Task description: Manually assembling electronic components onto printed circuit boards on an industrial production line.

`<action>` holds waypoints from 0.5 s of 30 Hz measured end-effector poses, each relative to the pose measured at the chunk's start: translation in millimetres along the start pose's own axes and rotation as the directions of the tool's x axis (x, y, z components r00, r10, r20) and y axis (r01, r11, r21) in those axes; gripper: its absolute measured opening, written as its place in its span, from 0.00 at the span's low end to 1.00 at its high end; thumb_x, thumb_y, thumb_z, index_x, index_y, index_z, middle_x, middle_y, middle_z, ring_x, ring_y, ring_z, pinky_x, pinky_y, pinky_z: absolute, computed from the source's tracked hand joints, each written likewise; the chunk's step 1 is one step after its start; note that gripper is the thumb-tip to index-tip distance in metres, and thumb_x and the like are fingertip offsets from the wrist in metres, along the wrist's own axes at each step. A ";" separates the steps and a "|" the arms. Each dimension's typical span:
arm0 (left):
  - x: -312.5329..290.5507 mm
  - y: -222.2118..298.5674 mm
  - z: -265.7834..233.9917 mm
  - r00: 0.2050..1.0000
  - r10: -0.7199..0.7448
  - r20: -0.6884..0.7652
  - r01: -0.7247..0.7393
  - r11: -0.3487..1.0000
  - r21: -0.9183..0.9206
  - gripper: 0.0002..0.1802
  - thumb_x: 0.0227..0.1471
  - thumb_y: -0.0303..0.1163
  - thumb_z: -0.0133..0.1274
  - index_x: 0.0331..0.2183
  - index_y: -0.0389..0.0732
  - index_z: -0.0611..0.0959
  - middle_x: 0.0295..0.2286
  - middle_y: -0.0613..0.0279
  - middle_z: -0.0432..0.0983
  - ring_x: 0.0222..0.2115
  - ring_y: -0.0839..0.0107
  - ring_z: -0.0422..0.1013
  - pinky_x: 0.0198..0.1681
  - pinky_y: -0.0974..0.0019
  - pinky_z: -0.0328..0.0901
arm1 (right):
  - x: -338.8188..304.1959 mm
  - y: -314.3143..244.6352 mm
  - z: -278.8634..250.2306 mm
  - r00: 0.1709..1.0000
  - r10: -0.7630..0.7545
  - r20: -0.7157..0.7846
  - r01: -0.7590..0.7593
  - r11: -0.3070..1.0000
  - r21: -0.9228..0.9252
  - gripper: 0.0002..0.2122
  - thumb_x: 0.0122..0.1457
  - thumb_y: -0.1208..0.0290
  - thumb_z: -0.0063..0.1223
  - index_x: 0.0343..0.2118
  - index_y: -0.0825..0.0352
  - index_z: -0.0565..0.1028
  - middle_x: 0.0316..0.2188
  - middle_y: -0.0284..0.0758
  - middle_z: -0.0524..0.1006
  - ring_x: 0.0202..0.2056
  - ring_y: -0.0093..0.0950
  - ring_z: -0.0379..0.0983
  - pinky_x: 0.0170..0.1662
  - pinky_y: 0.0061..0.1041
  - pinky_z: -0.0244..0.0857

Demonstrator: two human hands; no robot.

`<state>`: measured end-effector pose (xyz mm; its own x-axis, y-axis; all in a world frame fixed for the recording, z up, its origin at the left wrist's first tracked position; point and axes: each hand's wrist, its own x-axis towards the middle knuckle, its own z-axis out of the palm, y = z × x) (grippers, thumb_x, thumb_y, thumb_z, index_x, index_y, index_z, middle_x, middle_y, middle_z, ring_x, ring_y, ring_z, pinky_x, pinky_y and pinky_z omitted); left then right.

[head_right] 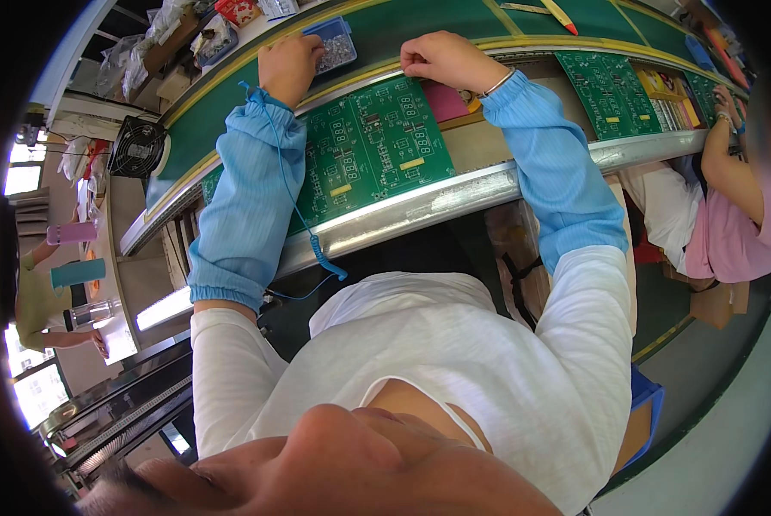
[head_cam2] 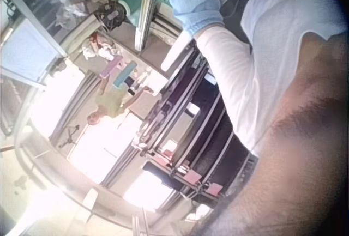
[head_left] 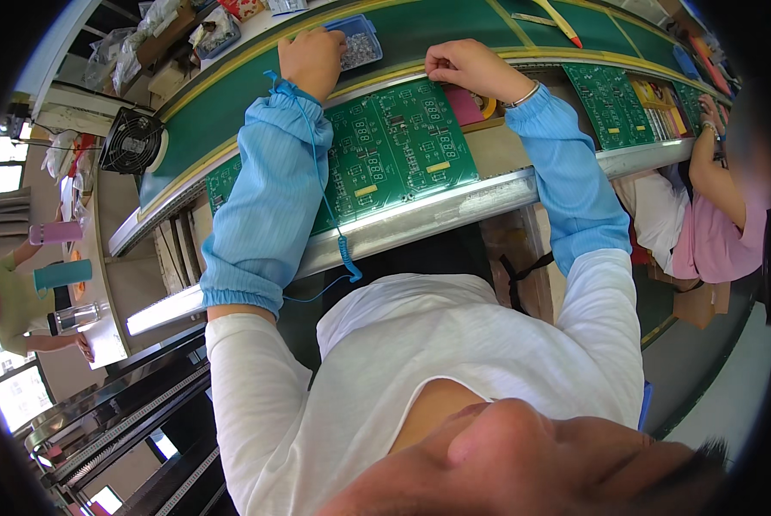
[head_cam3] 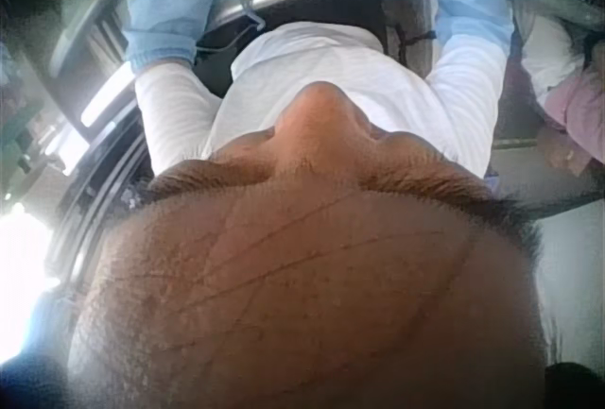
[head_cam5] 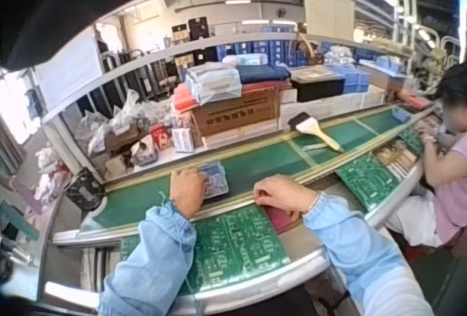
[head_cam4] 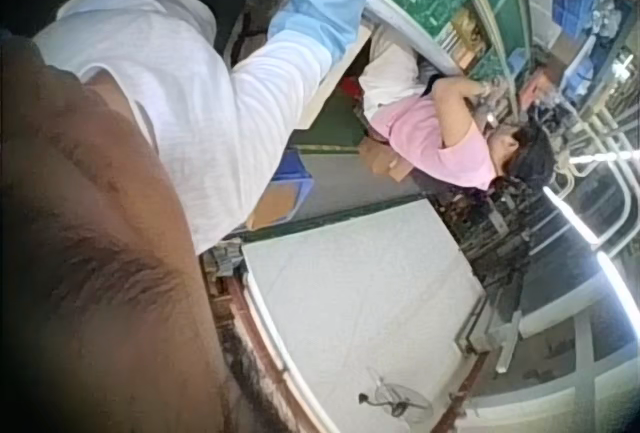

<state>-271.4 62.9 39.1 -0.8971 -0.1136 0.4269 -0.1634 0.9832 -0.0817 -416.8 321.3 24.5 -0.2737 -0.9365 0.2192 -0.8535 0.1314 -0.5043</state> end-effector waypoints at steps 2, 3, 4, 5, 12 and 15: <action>-0.3 2.3 -2.9 0.999 0.018 -0.040 -0.017 1.000 0.021 0.09 0.57 0.39 0.56 0.35 0.49 0.87 0.33 0.58 0.81 0.37 0.56 0.78 0.38 0.49 0.66 | -1.1 1.5 2.2 1.000 0.006 -0.008 -0.006 0.998 -0.055 0.06 0.60 0.67 0.58 0.35 0.63 0.79 0.29 0.37 0.81 0.30 0.35 0.77 0.34 0.34 0.70; -3.1 1.6 -5.3 0.999 0.015 -0.040 -0.014 1.000 0.021 0.09 0.57 0.39 0.56 0.35 0.49 0.87 0.33 0.58 0.81 0.37 0.56 0.78 0.38 0.49 0.66 | -0.6 2.0 3.3 1.000 0.010 -0.017 -0.012 0.994 -0.109 0.07 0.60 0.65 0.57 0.35 0.62 0.80 0.29 0.37 0.81 0.30 0.36 0.77 0.34 0.35 0.70; -7.2 3.0 -9.4 0.997 0.003 -0.077 -0.015 0.988 -0.153 0.07 0.56 0.36 0.57 0.35 0.47 0.87 0.33 0.57 0.81 0.37 0.55 0.78 0.38 0.50 0.67 | -1.1 2.9 3.4 1.000 0.013 -0.016 -0.015 0.994 -0.109 0.07 0.60 0.65 0.57 0.35 0.62 0.80 0.29 0.37 0.81 0.30 0.36 0.77 0.34 0.35 0.70; -12.2 5.2 -15.7 0.994 -0.015 -0.109 -0.022 0.946 -0.323 0.06 0.55 0.33 0.58 0.35 0.45 0.87 0.34 0.56 0.80 0.37 0.54 0.77 0.38 0.51 0.68 | -1.8 4.0 3.6 0.999 0.028 -0.019 -0.030 0.994 -0.104 0.07 0.60 0.65 0.58 0.35 0.62 0.80 0.28 0.37 0.81 0.30 0.37 0.78 0.34 0.36 0.70; -60.4 1.0 -60.7 0.980 -0.167 0.105 0.183 0.577 -0.796 0.08 0.57 0.26 0.58 0.39 0.36 0.86 0.28 0.59 0.81 0.26 0.74 0.75 0.29 0.70 0.69 | -4.2 4.9 5.4 0.999 0.035 -0.021 -0.037 0.991 -0.126 0.07 0.59 0.64 0.58 0.34 0.62 0.80 0.28 0.37 0.81 0.30 0.38 0.78 0.34 0.37 0.70; -76.6 -12.4 -51.5 0.938 -0.193 0.287 0.332 0.272 -0.903 0.08 0.59 0.25 0.56 0.40 0.34 0.86 0.29 0.63 0.81 0.27 0.78 0.75 0.28 0.74 0.69 | -3.0 1.3 6.2 0.999 0.022 -0.043 -0.028 0.989 -0.144 0.07 0.59 0.65 0.58 0.33 0.62 0.80 0.27 0.36 0.80 0.30 0.38 0.78 0.34 0.37 0.70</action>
<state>-179.6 66.8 53.8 -0.9280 -0.3372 0.1582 0.0287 0.3587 0.9330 -414.3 322.3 17.9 -0.3114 -0.9186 0.2432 -0.9004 0.2035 -0.3844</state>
